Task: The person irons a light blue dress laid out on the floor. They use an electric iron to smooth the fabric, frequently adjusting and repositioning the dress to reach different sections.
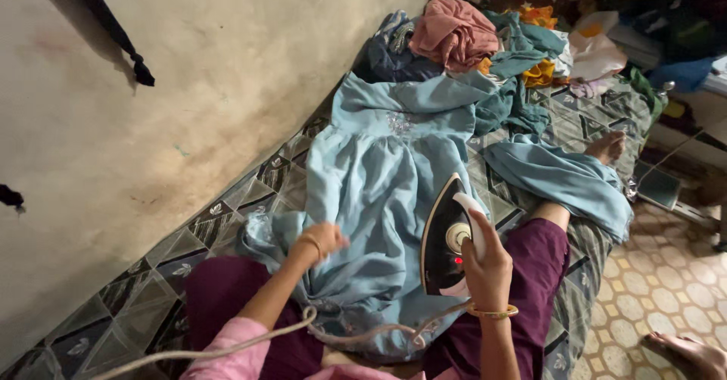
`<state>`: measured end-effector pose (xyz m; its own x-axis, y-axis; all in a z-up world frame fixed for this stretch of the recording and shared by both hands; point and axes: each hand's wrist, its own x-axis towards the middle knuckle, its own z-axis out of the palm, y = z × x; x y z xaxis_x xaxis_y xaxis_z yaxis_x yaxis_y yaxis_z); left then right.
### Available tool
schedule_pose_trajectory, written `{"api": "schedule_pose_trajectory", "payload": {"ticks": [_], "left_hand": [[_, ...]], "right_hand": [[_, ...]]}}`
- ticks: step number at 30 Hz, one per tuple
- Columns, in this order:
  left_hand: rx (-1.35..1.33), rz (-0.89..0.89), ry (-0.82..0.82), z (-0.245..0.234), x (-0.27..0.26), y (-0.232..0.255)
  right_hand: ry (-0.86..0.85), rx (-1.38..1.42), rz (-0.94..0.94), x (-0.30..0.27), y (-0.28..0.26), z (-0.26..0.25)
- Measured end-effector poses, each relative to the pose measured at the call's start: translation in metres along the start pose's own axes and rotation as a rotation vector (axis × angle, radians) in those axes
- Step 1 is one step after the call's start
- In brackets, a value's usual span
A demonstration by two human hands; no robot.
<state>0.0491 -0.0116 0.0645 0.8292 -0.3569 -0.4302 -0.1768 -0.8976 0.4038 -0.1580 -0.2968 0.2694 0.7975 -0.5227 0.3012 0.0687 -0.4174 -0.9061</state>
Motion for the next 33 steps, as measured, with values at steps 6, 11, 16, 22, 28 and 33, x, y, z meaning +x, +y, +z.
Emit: {"api": "schedule_pose_trajectory", "payload": {"ticks": [6,11,16,22,28,33], "left_hand": [[-0.171,-0.079,0.884,0.002,0.072,-0.054],[-0.445,0.089,0.148,0.024,0.085,-0.077],[-0.082,-0.322,0.351,-0.078,0.068,-0.175],[0.152,-0.527,1.038,-0.122,0.027,-0.179],[-0.194,0.257,0.831,-0.057,0.031,-0.037],[0.019,0.897,0.32,0.041,-0.021,0.075]], "right_hand": [[0.009,-0.084,0.037,0.0,-0.003,0.009],[-0.035,-0.102,0.077,-0.002,0.001,0.016],[-0.055,-0.111,0.064,-0.001,0.001,0.016],[-0.017,-0.111,0.069,-0.003,0.0,0.018],[-0.03,-0.11,0.079,-0.003,-0.005,0.014],[0.005,-0.109,0.057,-0.003,-0.002,-0.001]]}}
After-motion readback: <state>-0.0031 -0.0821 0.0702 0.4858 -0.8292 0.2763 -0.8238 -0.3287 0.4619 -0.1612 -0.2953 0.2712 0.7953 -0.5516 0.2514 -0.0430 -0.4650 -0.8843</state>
